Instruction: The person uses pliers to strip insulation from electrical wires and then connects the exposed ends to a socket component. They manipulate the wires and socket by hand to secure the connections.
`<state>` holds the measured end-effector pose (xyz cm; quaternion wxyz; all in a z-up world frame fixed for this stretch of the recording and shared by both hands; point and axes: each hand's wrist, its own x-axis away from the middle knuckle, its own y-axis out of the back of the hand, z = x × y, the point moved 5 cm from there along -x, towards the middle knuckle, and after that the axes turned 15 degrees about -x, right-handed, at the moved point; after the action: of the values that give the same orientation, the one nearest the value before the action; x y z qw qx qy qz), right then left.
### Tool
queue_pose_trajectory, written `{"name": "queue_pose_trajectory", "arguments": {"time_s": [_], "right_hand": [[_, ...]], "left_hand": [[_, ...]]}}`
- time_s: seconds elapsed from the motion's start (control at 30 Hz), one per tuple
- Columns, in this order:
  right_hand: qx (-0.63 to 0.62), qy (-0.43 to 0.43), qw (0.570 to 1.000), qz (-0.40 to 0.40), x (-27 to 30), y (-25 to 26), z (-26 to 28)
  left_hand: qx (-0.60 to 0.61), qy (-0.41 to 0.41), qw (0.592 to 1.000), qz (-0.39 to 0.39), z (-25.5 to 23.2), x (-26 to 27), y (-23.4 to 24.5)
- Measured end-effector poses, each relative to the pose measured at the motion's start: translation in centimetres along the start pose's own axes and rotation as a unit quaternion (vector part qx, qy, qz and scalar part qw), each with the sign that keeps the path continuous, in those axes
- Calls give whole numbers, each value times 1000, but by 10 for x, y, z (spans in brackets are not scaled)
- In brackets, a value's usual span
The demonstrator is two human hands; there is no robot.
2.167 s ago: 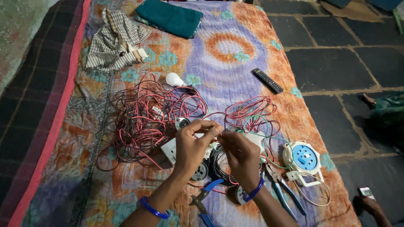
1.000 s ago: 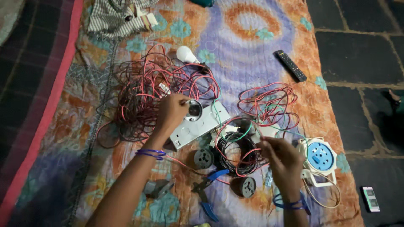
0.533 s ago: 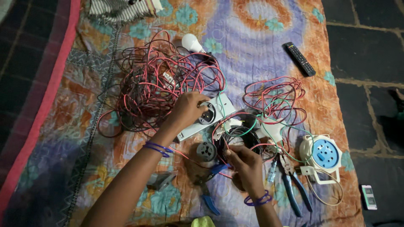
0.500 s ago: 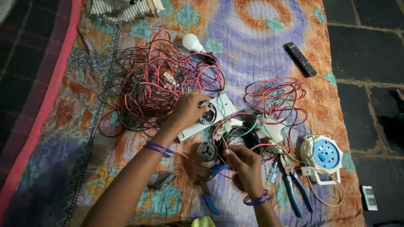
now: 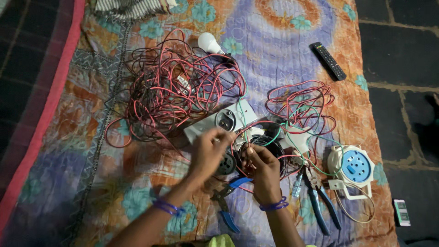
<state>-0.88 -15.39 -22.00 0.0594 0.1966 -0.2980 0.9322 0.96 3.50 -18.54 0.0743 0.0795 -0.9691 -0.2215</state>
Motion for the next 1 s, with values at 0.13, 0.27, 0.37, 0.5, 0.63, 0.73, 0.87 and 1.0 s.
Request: {"name": "queue_pose_trajectory", "arguments": {"time_s": [0.13,0.27,0.37,0.5,0.63,0.73,0.87,1.0], "right_hand": [[-6,16,1000,11,1,-3,-4],[35,24,999,3,2,-1,-4],[203,120,971,30,-1,-9,9],[362,262,890,90,-1,-33,35],[388,307,863,99,-4,-51,44],[402,284,868,65,-8,-54,45],[407,292,864,51,-9,-52,44],[355,324,876,43,-9,-43,40]], "left_hand": [[197,145,967,70,11,37,-28],[273,133,950,76,20,35,-41],[285,136,946,77,30,35,-44],[291,152,943,61,39,35,-46],[254,147,956,23,46,26,-35],[269,83,959,-46,44,8,-14],[194,-10,974,-116,36,-27,21],[203,37,976,-71,34,-25,5]]}}
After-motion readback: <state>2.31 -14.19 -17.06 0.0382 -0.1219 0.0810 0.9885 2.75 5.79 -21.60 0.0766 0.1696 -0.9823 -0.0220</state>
